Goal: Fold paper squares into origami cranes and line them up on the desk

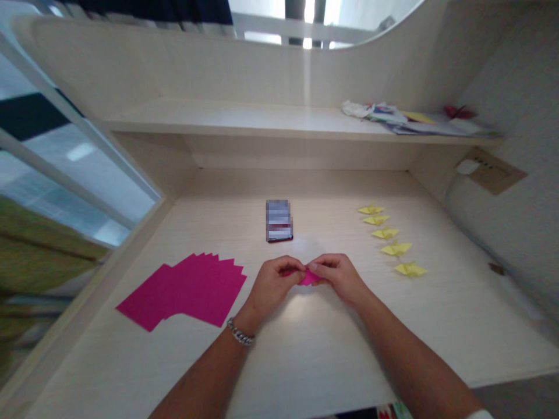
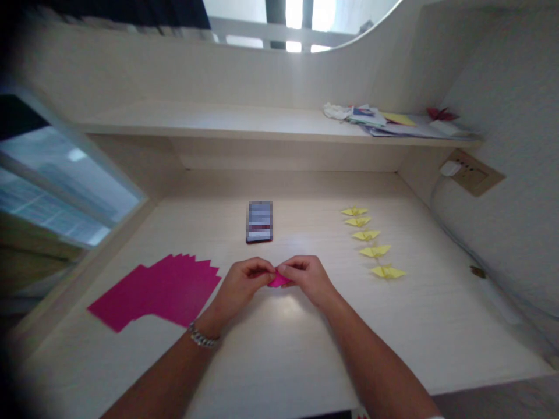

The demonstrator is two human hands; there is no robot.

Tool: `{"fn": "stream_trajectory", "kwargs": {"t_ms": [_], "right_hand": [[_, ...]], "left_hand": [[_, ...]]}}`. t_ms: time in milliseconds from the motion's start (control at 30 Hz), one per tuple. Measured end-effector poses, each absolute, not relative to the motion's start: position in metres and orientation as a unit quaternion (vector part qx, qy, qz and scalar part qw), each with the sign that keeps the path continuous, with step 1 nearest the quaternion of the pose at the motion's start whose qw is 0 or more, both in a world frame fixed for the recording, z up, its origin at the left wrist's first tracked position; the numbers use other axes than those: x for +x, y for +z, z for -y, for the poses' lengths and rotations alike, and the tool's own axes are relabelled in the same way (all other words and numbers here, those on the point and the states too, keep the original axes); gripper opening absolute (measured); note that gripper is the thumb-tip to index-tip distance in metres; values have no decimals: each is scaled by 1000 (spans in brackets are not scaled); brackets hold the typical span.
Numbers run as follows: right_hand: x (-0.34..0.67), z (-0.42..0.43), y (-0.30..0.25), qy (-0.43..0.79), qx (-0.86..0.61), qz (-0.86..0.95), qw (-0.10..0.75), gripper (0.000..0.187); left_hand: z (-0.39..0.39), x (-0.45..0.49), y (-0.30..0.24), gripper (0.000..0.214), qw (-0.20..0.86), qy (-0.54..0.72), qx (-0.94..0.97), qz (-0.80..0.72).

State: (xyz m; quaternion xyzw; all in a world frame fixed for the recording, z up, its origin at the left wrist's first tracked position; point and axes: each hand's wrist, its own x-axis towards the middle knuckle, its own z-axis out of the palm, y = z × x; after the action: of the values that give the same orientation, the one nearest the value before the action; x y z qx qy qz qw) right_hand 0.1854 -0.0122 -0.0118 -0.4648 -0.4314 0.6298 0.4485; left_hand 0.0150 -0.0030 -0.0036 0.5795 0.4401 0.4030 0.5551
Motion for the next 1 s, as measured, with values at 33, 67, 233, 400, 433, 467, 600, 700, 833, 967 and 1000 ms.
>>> {"fn": "stream_trajectory", "kwargs": {"t_ms": [33,67,233,400,433,467,600,700,833,967,1000], "right_hand": [[185,12,-12,629,-471,425,449,19],[185,12,-11,628,-476,422,448,19],[184,12,-10,618,-486,424,450,23],[184,11,-10,587,-498,446,456,20],[185,11,-10,580,-501,452,456,20],[185,11,-10,575,-502,458,455,20],[185,11,-13,558,-508,481,447,19],[185,10,-15,553,-510,489,441,18],[184,10,-16,549,-510,502,432,17],[183,11,-16,546,-504,501,443,15],[182,12,-17,547,-501,498,450,15]], "left_hand": [[3,15,-4,7,552,400,586,-438],[3,15,-5,7,551,398,590,-436],[3,14,-7,8,559,395,585,-435],[2,14,-4,8,569,392,572,-442],[2,14,-3,8,572,392,567,-446],[2,14,-2,9,575,392,561,-448],[3,15,0,9,587,391,550,-447],[3,15,-2,12,584,391,553,-448],[2,16,-7,15,583,406,550,-440],[1,16,-13,15,585,421,545,-429],[1,16,-15,15,581,425,547,-428]]}}
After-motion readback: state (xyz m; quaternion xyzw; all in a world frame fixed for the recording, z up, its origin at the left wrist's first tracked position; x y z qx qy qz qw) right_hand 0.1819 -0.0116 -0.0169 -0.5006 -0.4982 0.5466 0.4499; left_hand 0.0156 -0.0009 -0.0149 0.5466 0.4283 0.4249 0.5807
